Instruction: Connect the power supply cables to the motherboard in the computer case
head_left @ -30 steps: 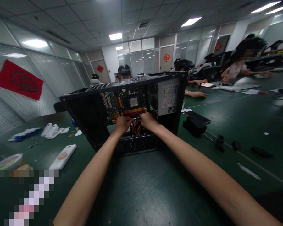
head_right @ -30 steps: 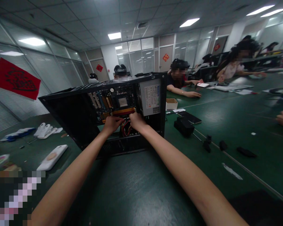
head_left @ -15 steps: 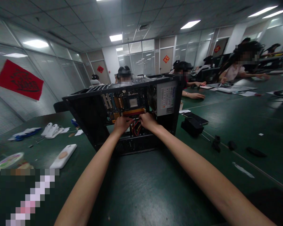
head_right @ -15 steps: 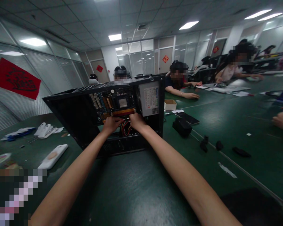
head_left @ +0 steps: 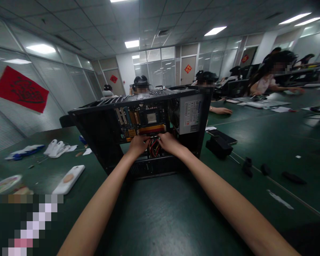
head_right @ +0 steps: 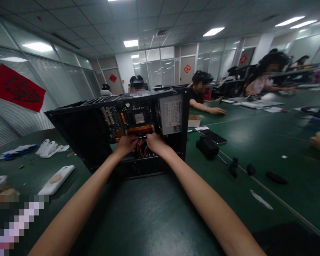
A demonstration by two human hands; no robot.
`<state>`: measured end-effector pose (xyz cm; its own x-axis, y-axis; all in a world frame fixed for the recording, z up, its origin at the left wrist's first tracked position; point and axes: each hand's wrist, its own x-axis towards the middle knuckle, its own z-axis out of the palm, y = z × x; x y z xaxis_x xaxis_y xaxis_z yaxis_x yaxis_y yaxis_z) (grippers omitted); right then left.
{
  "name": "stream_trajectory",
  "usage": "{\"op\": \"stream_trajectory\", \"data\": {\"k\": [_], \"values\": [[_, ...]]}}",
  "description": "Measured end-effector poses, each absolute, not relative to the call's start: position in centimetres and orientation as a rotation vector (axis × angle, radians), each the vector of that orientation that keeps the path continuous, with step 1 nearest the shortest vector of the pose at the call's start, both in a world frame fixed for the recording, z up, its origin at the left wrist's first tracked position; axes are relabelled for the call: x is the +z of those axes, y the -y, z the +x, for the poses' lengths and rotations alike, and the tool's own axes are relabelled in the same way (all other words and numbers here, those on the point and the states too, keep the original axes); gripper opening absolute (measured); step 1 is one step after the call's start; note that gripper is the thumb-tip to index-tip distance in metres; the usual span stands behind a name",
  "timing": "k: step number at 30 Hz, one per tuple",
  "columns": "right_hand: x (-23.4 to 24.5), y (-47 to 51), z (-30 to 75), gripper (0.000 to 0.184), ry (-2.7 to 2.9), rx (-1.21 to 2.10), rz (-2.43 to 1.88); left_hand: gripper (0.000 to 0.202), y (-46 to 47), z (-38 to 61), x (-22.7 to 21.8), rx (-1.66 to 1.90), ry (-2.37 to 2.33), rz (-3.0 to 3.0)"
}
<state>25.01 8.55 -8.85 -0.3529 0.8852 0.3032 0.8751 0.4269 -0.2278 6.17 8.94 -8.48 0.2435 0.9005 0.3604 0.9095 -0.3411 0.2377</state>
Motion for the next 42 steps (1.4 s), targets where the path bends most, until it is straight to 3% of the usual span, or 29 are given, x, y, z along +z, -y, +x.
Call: {"op": "stream_trajectory", "data": {"k": [21,42], "values": [[-8.5,-6.9,25.6,0.036,2.392,0.187,-1.404,0.039,-7.1,5.9,-8.5,-0.608,1.591,-2.617],[-8.4,-6.8,25.6,0.027,2.376,0.191,-1.351,0.047,-6.5,5.4,-8.1,-0.519,1.632,-2.697]]}}
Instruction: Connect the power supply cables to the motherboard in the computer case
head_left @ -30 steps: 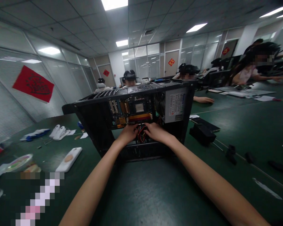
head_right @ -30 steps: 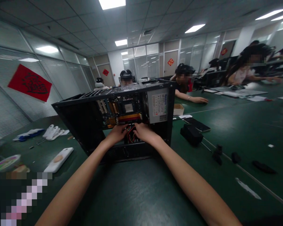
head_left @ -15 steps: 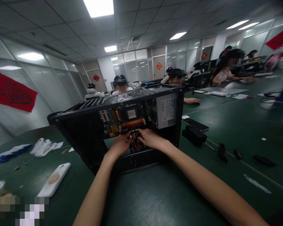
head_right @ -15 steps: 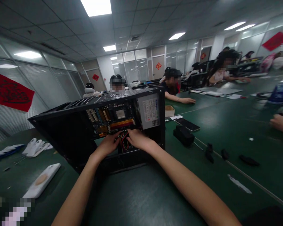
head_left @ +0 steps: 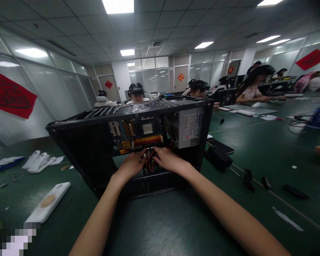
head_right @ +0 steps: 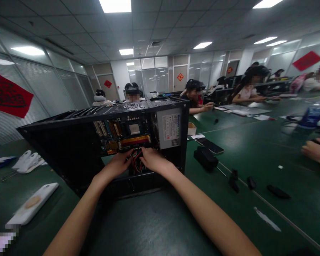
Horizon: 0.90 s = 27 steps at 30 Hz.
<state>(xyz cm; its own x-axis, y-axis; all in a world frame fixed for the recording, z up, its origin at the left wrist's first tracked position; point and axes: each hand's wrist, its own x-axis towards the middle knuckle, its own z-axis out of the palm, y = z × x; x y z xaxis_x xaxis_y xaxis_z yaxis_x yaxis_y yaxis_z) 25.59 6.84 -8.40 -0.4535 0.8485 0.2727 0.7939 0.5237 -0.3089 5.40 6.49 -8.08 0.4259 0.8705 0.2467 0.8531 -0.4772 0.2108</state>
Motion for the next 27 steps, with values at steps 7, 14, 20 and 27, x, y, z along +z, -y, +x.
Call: {"op": "stream_trajectory", "data": {"k": [7,14,20,27], "values": [[-8.51,-7.01,25.56,0.03,2.387,0.209,-1.347,0.051,-6.55,5.46,-8.38,0.408,-1.663,2.627],[-8.16,-6.73,25.47,0.031,2.39,0.242,-1.395,0.053,-5.94,5.85,-7.75,0.298,-1.764,2.556],[-8.1,-6.9,25.21,0.039,2.391,0.266,-1.406,0.054,-5.81,5.63,-7.72,0.292,-1.754,2.504],[-7.91,-6.83,25.35,0.033,2.415,0.238,-1.41,0.054,-6.29,5.7,-8.2,0.316,-1.751,2.552]]}}
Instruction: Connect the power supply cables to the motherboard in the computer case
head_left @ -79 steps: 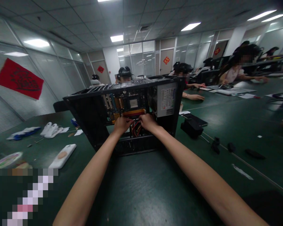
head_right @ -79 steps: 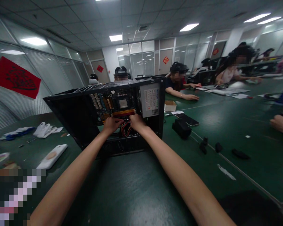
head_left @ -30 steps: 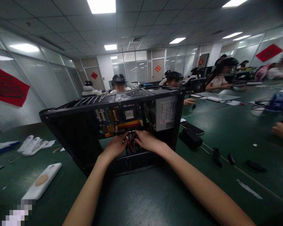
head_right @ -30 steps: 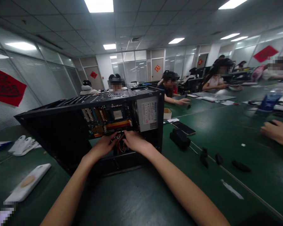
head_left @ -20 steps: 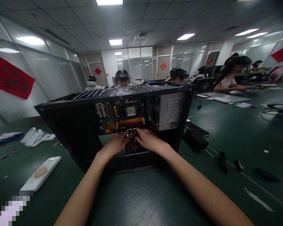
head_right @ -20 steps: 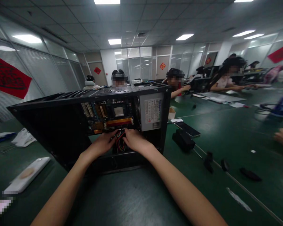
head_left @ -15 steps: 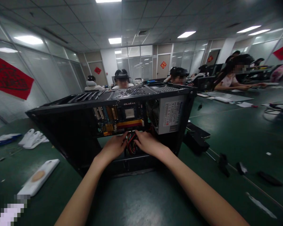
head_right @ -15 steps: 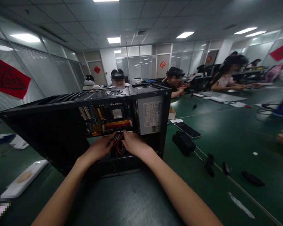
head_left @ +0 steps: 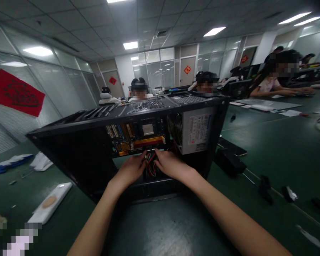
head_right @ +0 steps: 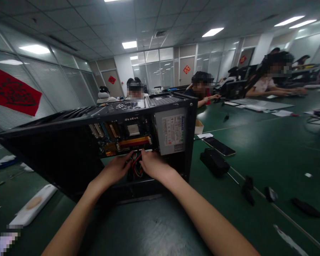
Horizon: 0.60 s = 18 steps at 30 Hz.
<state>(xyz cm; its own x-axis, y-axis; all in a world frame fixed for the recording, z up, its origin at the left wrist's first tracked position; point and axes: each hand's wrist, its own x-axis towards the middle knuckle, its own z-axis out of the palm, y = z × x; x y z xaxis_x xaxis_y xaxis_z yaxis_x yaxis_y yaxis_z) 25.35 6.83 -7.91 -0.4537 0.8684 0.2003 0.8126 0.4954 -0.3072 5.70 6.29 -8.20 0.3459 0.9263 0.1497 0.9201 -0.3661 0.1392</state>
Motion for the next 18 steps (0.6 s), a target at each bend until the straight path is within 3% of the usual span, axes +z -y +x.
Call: {"op": "stream_trajectory", "data": {"k": [8,18], "values": [[-8.03,-6.78,25.49,0.03,2.392,0.125,-1.422,0.05,-6.74,5.47,-8.28,0.446,-1.579,2.648],[-7.98,-6.83,24.65,0.027,2.306,0.168,-1.407,0.054,-6.15,5.59,-8.04,0.332,-1.667,2.621]]}}
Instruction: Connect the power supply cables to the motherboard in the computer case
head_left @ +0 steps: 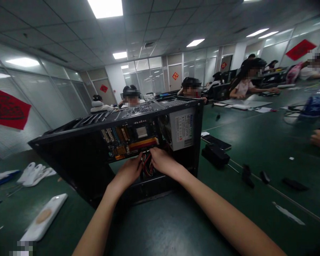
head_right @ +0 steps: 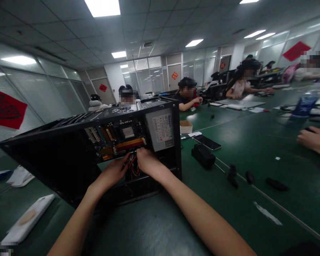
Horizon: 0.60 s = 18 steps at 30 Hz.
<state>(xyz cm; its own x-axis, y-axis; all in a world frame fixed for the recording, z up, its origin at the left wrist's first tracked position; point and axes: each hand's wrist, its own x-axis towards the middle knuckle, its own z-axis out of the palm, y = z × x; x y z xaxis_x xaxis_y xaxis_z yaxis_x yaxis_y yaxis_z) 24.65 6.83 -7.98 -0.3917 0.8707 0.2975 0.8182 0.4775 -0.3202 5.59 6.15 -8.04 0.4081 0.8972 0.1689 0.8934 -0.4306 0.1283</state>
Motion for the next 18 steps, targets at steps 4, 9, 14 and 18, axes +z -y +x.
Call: {"op": "stream_trajectory", "data": {"k": [4,9,14,18], "values": [[-7.9,-6.5,24.0,0.026,2.335,0.093,-1.393,0.056,-5.8,5.5,-8.1,0.301,-1.688,2.604],[-7.9,-6.2,24.1,0.026,2.35,0.07,-1.44,0.053,-5.7,5.7,-7.8,0.318,-1.703,2.599],[-7.4,-5.7,24.6,0.027,2.338,0.009,-1.436,0.043,-4.3,5.9,-7.5,0.592,-1.758,2.611],[-7.1,-3.9,26.1,0.043,2.299,-0.147,-1.471,0.05,-0.7,5.8,-8.4,0.562,-2.12,2.451]]}}
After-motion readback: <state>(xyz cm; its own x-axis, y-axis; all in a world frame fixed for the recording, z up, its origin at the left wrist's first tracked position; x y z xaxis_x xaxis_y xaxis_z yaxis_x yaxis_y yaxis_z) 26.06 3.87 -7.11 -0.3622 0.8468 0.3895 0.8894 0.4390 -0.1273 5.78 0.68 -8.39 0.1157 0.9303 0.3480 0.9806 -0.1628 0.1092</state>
